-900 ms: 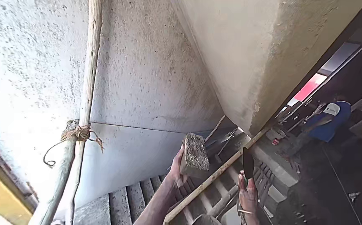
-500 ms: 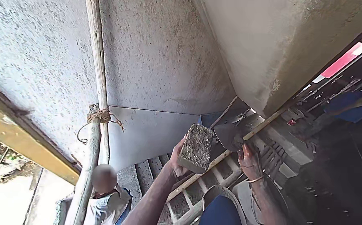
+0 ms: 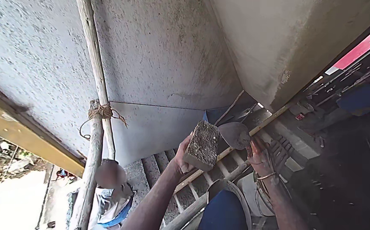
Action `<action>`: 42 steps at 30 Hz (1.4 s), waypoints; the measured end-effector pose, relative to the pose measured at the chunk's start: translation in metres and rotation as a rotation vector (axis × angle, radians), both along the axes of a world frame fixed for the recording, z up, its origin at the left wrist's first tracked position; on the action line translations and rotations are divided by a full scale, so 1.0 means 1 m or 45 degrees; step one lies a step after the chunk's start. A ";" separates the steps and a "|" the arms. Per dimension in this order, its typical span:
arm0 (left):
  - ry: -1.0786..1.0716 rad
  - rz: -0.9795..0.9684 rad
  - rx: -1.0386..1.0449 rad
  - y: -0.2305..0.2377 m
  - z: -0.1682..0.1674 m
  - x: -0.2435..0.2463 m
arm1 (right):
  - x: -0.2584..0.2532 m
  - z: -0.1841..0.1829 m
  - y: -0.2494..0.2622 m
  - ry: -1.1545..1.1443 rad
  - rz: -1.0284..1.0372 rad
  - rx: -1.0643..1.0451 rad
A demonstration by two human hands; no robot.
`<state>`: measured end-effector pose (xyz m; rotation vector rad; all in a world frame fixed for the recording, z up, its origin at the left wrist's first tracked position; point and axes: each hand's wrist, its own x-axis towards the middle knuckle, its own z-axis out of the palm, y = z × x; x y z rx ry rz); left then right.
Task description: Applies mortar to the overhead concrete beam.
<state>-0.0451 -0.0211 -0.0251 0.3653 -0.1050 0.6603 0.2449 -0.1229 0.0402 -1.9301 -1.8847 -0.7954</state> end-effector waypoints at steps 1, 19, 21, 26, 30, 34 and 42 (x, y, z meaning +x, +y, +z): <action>-0.004 -0.009 0.008 0.000 -0.001 0.001 | 0.001 0.000 -0.001 -0.014 0.005 -0.001; 0.097 -0.061 -0.003 0.000 -0.005 0.014 | 0.011 -0.012 -0.005 0.014 0.133 -0.063; 0.127 -0.095 -0.024 0.001 -0.006 0.015 | 0.012 -0.013 -0.005 0.008 0.161 -0.056; 0.179 -0.077 -0.065 0.001 -0.006 0.017 | 0.007 -0.023 -0.009 0.017 0.210 -0.079; 0.289 -0.076 -0.094 0.001 -0.004 0.020 | 0.011 -0.034 -0.011 0.056 0.198 -0.086; 0.362 -0.104 -0.144 0.002 -0.006 0.022 | 0.016 -0.037 -0.012 0.050 0.193 -0.110; 0.418 -0.067 -0.196 0.003 -0.012 0.027 | 0.018 -0.050 -0.013 0.090 0.207 -0.152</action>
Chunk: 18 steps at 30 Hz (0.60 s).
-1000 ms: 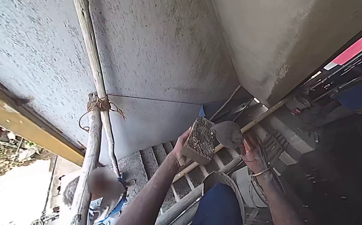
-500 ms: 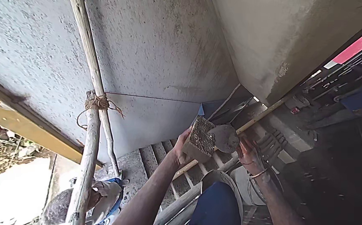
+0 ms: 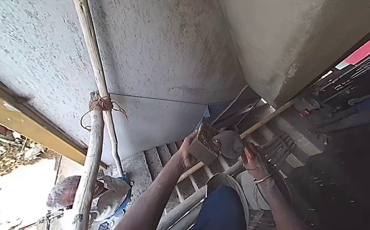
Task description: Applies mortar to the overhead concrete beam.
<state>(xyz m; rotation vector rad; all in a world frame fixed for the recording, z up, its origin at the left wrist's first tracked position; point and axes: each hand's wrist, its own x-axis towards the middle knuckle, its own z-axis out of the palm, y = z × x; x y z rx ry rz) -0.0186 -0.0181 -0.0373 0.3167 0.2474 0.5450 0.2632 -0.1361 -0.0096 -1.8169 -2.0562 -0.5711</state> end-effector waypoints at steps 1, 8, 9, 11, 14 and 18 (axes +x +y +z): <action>0.016 0.015 -0.022 0.000 0.001 0.001 | -0.001 -0.002 -0.001 0.031 -0.013 -0.022; 0.115 0.057 -0.114 0.000 -0.004 0.005 | 0.001 -0.025 -0.007 0.070 -0.030 -0.020; 0.120 0.061 -0.125 0.000 -0.004 0.006 | 0.002 -0.027 -0.007 0.074 -0.035 -0.026; 0.126 0.054 -0.129 0.001 -0.006 0.008 | 0.004 -0.031 -0.008 0.089 -0.038 -0.038; 0.139 0.040 -0.126 0.001 -0.008 0.009 | 0.007 -0.036 -0.010 0.125 -0.013 -0.046; 0.235 0.076 -0.136 0.002 -0.007 0.010 | 0.001 -0.037 -0.011 0.185 0.030 -0.064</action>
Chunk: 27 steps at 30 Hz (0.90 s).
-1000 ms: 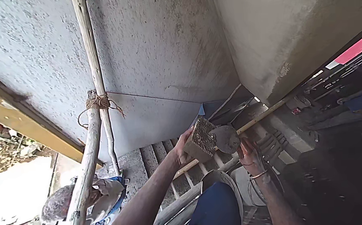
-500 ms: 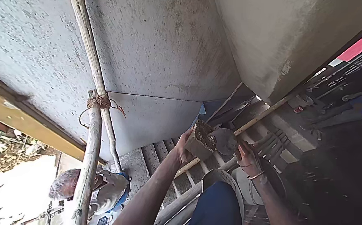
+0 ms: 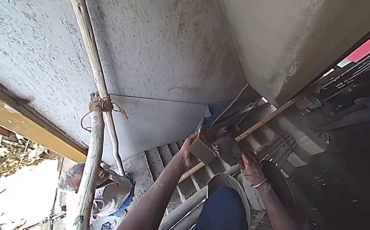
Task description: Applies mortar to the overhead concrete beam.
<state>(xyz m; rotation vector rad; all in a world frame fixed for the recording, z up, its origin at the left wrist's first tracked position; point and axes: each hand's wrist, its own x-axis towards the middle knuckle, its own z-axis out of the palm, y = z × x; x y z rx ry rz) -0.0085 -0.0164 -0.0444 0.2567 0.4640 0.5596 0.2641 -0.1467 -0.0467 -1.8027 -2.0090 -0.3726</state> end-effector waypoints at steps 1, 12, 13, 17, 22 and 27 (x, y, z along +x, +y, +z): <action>0.003 0.002 -0.004 0.001 -0.001 0.000 | -0.002 0.001 0.000 0.024 0.001 -0.021; -0.195 0.043 -0.050 -0.007 0.014 0.007 | -0.012 0.023 0.023 0.097 -0.093 -0.124; -0.195 0.054 -0.050 -0.007 0.015 0.007 | -0.009 0.023 0.024 0.094 -0.098 -0.108; -0.219 0.074 -0.026 -0.006 0.016 0.006 | -0.002 0.028 0.022 0.121 -0.139 -0.064; -0.212 0.162 0.016 -0.011 0.037 0.001 | -0.014 0.050 0.030 0.208 -0.186 0.130; -0.273 0.299 0.210 0.000 0.057 -0.006 | -0.032 0.093 0.084 0.349 -0.002 0.525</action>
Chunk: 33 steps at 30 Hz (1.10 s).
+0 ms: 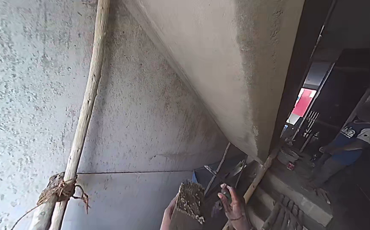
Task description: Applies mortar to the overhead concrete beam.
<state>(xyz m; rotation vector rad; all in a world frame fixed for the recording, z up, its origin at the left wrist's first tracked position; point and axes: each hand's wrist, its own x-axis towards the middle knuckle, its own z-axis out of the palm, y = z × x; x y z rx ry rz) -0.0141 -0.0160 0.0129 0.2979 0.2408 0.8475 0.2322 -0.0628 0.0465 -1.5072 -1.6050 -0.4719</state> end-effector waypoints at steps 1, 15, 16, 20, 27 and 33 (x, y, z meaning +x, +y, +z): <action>-0.013 0.037 0.019 0.002 0.008 -0.004 | -0.005 0.014 0.015 0.016 0.084 0.088; -0.090 0.367 0.174 0.011 0.088 -0.090 | -0.095 0.380 0.159 0.211 0.516 0.707; -0.105 0.349 0.180 0.013 0.085 -0.094 | -0.099 0.398 0.164 0.249 0.535 0.709; -0.184 0.195 0.268 0.031 0.059 -0.097 | -0.111 0.452 0.181 0.259 0.632 0.835; -0.160 0.210 0.264 0.017 0.062 -0.101 | -0.110 0.491 0.181 0.332 0.652 0.900; -0.207 0.248 0.198 0.010 0.068 -0.108 | -0.111 0.495 0.180 0.360 0.618 0.868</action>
